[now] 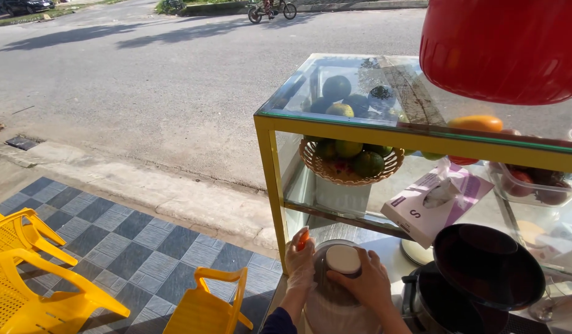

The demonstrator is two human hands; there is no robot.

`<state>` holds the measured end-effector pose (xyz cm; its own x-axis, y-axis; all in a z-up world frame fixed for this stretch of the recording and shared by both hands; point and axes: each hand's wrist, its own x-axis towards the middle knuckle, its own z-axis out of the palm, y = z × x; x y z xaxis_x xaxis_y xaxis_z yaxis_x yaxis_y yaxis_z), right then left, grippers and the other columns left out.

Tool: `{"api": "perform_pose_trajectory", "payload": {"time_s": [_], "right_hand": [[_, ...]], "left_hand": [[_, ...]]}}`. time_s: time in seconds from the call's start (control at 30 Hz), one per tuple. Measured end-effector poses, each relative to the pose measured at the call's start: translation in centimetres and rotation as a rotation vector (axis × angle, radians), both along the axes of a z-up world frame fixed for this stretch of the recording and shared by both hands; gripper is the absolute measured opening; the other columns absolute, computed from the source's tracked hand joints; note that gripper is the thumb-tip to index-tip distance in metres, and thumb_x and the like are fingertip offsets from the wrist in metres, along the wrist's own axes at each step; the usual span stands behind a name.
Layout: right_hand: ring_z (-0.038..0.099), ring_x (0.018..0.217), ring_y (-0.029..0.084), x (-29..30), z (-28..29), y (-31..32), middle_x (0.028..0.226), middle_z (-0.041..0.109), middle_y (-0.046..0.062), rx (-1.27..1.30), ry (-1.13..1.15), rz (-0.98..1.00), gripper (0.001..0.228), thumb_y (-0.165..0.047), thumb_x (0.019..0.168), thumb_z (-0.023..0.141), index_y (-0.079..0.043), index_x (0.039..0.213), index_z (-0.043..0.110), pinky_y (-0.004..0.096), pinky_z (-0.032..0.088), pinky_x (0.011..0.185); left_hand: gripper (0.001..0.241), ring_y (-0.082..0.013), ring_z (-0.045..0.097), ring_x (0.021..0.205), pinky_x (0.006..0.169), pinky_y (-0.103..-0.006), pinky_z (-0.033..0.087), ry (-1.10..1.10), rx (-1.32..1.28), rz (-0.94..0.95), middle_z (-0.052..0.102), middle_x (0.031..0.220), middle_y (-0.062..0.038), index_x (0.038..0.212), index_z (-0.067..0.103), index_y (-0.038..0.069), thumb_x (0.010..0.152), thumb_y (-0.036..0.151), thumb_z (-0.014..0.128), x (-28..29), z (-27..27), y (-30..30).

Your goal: Chopping carrots and feeding them into a juicer to make fresh juice.

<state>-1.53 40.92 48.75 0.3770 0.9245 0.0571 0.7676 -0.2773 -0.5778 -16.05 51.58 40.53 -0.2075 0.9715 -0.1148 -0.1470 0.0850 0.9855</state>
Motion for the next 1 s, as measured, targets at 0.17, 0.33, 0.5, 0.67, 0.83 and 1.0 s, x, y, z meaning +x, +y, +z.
{"api": "perform_pose_trajectory", "payload": {"time_s": [0.17,0.33,0.5,0.67,0.83,1.0], "right_hand": [[0.061,0.122,0.035,1.4,-1.1,0.6,0.137,0.057,0.01,0.027,0.06,0.143,0.094,-0.069,0.06,0.083,-0.018,0.134,0.057,0.045,0.05,0.102],[0.054,0.13,0.034,1.3,-0.5,1.2,0.142,0.053,0.011,0.023,0.075,0.297,0.094,-0.066,0.061,0.087,-0.018,0.136,0.056,0.045,0.043,0.107],[0.042,0.138,0.042,0.8,-1.6,1.1,0.146,0.05,0.02,0.21,-0.157,0.341,0.11,-0.066,0.06,0.088,-0.006,0.143,0.049,0.058,0.03,0.109],[0.059,0.124,0.029,-0.7,0.6,0.4,0.13,0.065,0.008,0.16,-0.161,0.411,0.088,-0.052,0.069,0.085,-0.01,0.141,0.058,0.045,0.044,0.109],[0.063,0.117,0.035,-0.8,6.6,-0.7,0.128,0.063,0.013,0.429,-0.079,0.426,0.083,-0.034,0.074,0.089,-0.004,0.144,0.057,0.041,0.051,0.098],[0.07,0.104,0.027,-0.7,14.3,-1.9,0.13,0.059,0.016,0.56,0.101,0.452,0.076,-0.019,0.083,0.086,-0.002,0.148,0.052,0.032,0.062,0.076]], "left_hand": [[0.035,-0.0128,0.062,0.086,0.072,-0.0263,0.055,-0.077,0.079,0.063,0.06,0.111,-0.004,0.126,0.074,0.017,0.092,0.013,0.071,-0.2,0.1,-2.0],[0.035,-0.0157,0.065,0.104,0.085,-0.0223,0.06,0.057,-0.017,0.192,0.055,0.115,-0.006,0.128,0.072,0.02,0.094,0.016,0.069,-1.5,3.5,-4.9],[0.035,-0.016,0.064,0.092,0.075,-0.0256,0.06,-0.045,0.009,0.157,0.05,0.118,-0.006,0.129,0.07,0.017,0.094,0.015,0.069,-1.9,1.2,-3.8],[0.035,-0.0107,0.063,0.087,0.074,-0.0238,0.058,-0.058,0.062,0.049,0.057,0.116,-0.004,0.128,0.071,0.013,0.093,0.01,0.07,-3.3,0.6,-3.8],[0.039,-0.0078,0.062,0.08,0.069,-0.0218,0.055,-0.113,0.134,-0.185,0.069,0.104,0.0,0.127,0.071,0.011,0.088,0.012,0.076,-5.6,3.0,-3.4],[0.033,-0.0116,0.063,0.074,0.064,-0.0265,0.051,0.306,-0.003,-0.592,0.069,0.09,-0.003,0.117,0.07,0.008,0.088,0.023,0.078,-4.0,9.5,-5.0]]}}
